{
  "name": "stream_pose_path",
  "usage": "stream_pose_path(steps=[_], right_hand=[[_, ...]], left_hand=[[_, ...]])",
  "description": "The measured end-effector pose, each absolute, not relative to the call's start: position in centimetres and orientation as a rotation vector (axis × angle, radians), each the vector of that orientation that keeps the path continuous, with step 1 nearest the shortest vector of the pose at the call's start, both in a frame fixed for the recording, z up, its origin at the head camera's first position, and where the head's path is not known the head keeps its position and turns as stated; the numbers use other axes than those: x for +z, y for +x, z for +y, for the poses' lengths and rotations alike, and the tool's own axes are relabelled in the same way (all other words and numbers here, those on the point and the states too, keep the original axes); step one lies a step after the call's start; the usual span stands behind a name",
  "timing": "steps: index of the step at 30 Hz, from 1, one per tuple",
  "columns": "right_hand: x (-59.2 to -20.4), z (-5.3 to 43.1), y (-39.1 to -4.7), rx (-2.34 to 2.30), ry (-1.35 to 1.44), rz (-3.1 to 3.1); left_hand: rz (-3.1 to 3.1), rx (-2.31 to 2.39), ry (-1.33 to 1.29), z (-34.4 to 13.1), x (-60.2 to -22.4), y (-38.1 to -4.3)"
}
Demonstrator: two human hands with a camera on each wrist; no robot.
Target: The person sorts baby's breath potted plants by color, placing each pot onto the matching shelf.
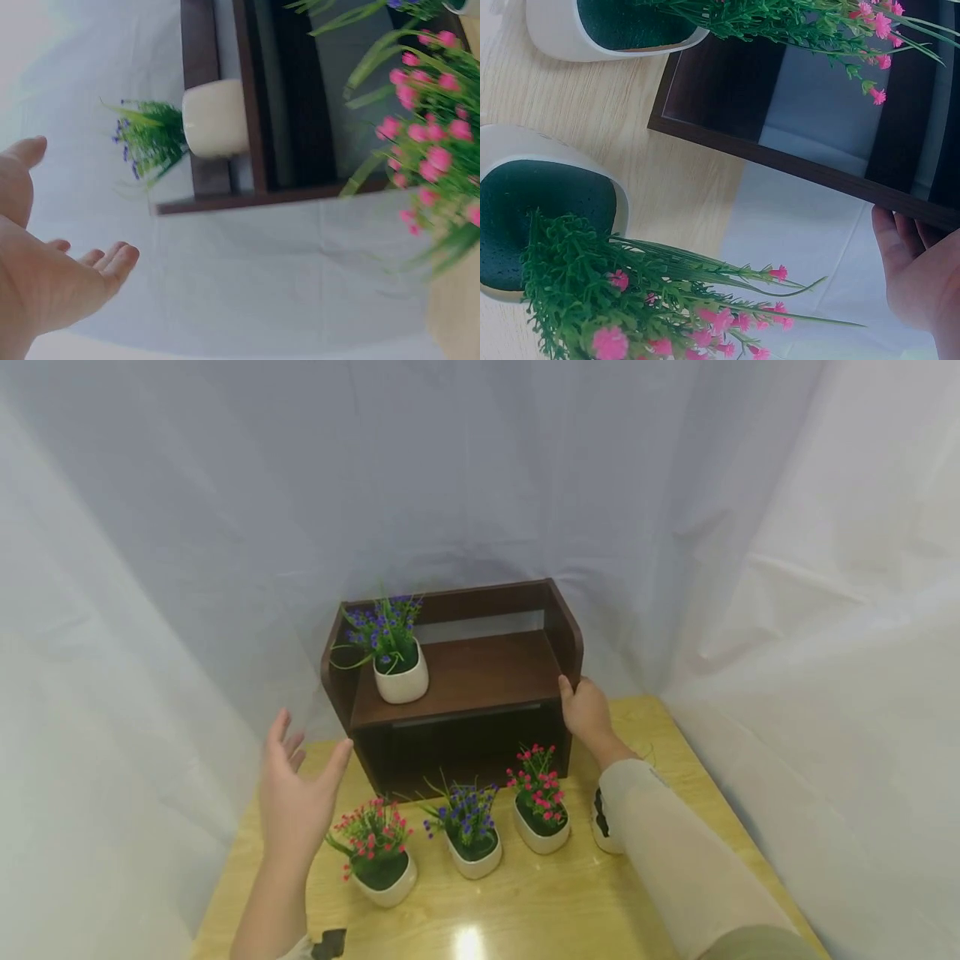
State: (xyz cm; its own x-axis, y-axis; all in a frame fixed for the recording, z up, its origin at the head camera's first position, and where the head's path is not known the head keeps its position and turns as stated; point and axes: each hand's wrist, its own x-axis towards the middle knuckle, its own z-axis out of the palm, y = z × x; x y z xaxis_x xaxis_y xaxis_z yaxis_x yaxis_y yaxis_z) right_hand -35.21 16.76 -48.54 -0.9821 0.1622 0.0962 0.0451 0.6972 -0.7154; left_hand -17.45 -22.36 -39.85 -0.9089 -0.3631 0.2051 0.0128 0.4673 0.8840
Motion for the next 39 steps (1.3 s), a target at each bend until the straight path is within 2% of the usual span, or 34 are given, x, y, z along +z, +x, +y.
stream_pose_path(steps=[9,20,25,32,39], right_hand=[[-48.9,16.8,-35.4,1.141,-0.133,-2.694],[-48.6,16.7,-35.4,1.146,-0.156,-2.716],[-48.6,16.7,-35.3,1.168,-0.156,-2.715],[-48.8,16.7,-35.3,1.181,-0.168,-2.716],[-48.6,16.7,-35.5,1.158,-0.162,-2.724]], left_hand=[[-2.380,-1.497,0.351,-24.5,-43.0,-14.0],[-2.320,-1.400,0.461,-26.3,-51.9,-9.9],[-2.315,-1.355,0.519,-27.0,-54.3,-8.2],[-2.441,-1.411,0.665,-27.8,-57.1,-6.9],[-2.579,-1.428,0.691,-26.3,-60.6,-7.0]])
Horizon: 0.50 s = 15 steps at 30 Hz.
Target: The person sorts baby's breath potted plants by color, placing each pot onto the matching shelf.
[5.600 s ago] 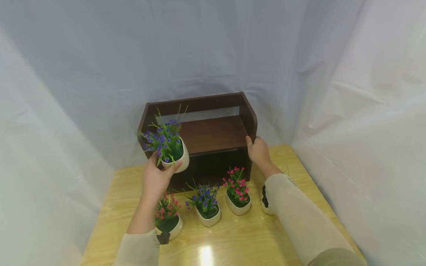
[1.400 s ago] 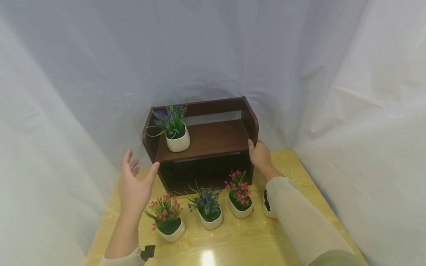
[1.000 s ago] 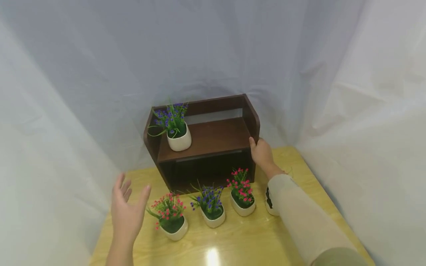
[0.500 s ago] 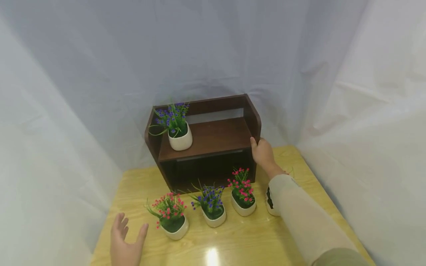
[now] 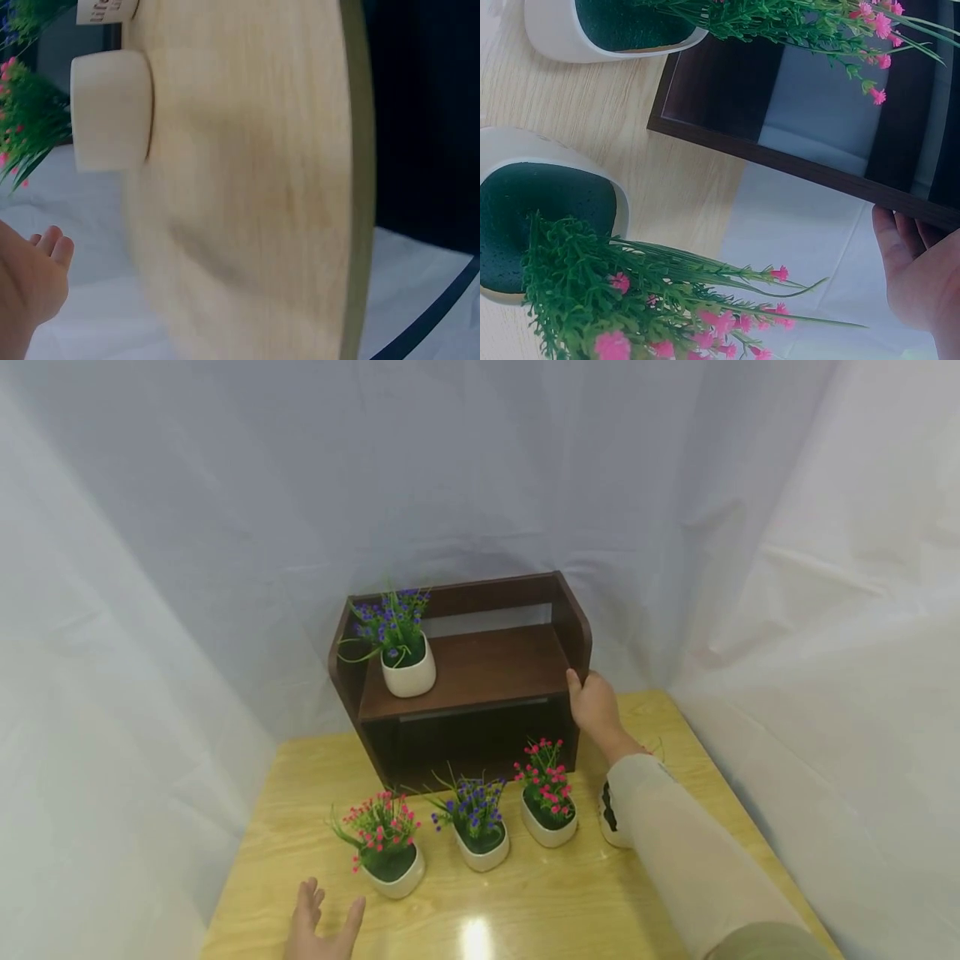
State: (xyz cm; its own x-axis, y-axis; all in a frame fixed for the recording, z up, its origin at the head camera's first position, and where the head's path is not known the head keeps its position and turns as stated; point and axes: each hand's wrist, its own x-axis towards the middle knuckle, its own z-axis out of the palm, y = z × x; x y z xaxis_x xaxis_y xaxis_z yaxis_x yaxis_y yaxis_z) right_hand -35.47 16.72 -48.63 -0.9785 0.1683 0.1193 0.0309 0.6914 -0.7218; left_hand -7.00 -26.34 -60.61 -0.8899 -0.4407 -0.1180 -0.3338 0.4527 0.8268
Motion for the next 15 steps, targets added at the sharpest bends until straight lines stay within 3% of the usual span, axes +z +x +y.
stream_pose_path(steps=[15], right_hand=[[-49.1,16.8,-35.7,1.141,-0.167,-2.722]], left_hand=[[-2.678,-1.546,0.676,-23.2,-64.7,-9.3]])
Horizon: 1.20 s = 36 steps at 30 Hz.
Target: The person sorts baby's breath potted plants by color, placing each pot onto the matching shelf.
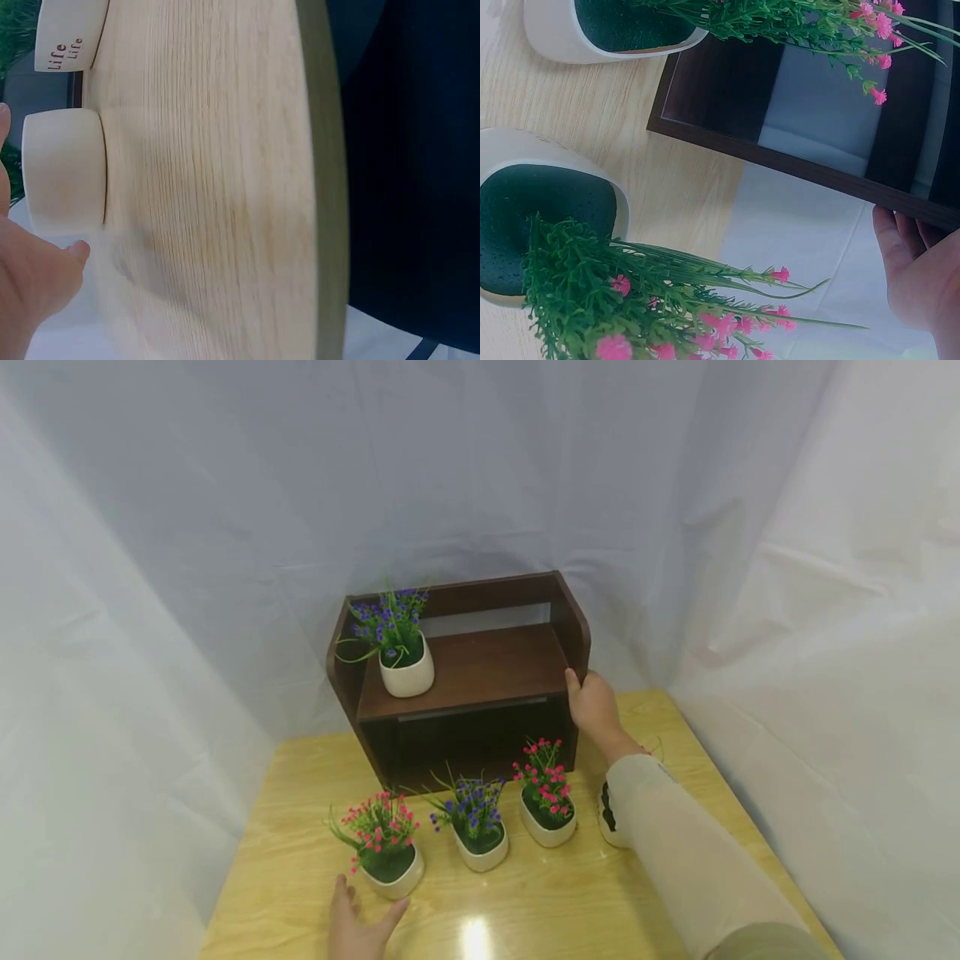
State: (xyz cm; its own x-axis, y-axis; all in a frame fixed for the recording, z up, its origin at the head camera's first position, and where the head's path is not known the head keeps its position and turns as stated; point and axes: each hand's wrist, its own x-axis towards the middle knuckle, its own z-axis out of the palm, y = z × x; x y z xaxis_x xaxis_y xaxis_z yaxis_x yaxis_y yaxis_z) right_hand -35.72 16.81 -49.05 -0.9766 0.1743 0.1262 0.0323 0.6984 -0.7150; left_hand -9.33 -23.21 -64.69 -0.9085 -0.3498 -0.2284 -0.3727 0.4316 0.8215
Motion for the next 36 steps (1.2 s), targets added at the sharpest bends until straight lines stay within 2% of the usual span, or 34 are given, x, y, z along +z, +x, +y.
stream_pose_path(steps=[13,36], right_hand=[[-48.9,16.7,-35.6,1.135,-0.145,-2.720],[-48.5,16.6,-35.3,1.137,-0.153,-2.696]], left_hand=[[2.838,1.527,-0.532,-23.1,-66.4,-11.5],[2.857,1.573,-0.352,-23.1,-65.9,-13.9]])
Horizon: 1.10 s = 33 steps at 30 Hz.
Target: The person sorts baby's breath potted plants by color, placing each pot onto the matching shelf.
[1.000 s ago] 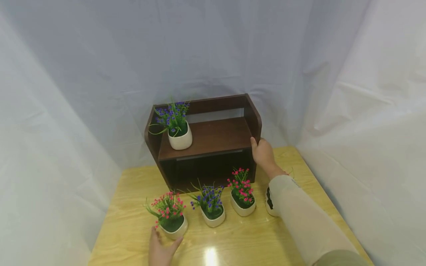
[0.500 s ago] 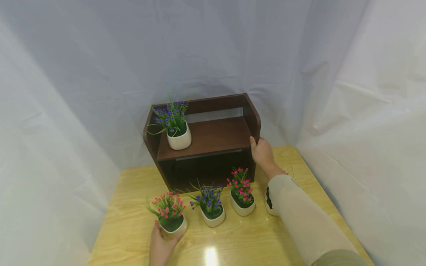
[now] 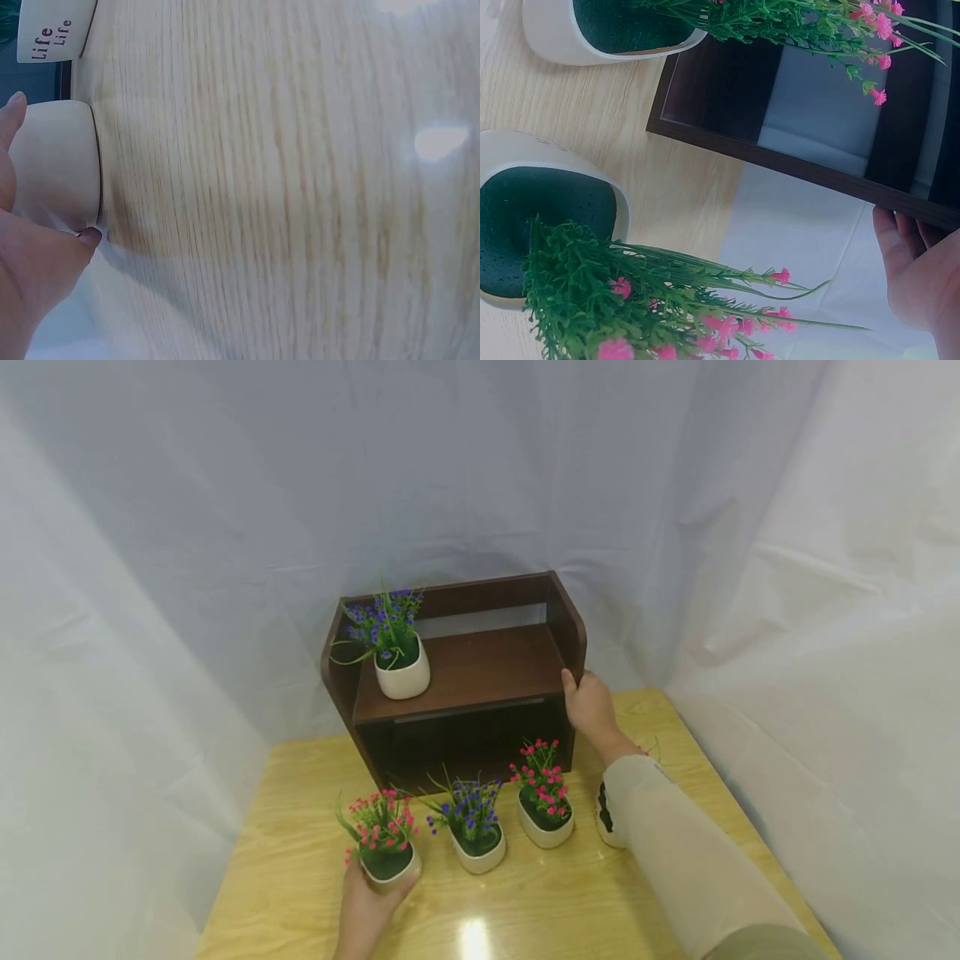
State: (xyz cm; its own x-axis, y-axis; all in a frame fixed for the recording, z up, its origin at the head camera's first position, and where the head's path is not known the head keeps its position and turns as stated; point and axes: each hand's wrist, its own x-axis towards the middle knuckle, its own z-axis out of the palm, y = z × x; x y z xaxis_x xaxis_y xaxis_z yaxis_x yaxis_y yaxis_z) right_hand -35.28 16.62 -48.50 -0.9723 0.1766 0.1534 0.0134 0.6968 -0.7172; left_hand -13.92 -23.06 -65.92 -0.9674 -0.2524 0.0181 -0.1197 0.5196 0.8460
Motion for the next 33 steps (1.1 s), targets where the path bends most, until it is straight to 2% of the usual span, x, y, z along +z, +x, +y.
stream_pose_path(steps=[18,33], right_hand=[[-49.0,16.7,-35.6,1.110,-0.165,-2.697],[-48.9,16.8,-35.6,1.102,-0.158,-2.708]], left_hand=[[-2.679,-1.389,0.316,-23.9,-66.1,-15.5],[-2.730,-1.552,0.249,-24.6,-63.4,-18.0]])
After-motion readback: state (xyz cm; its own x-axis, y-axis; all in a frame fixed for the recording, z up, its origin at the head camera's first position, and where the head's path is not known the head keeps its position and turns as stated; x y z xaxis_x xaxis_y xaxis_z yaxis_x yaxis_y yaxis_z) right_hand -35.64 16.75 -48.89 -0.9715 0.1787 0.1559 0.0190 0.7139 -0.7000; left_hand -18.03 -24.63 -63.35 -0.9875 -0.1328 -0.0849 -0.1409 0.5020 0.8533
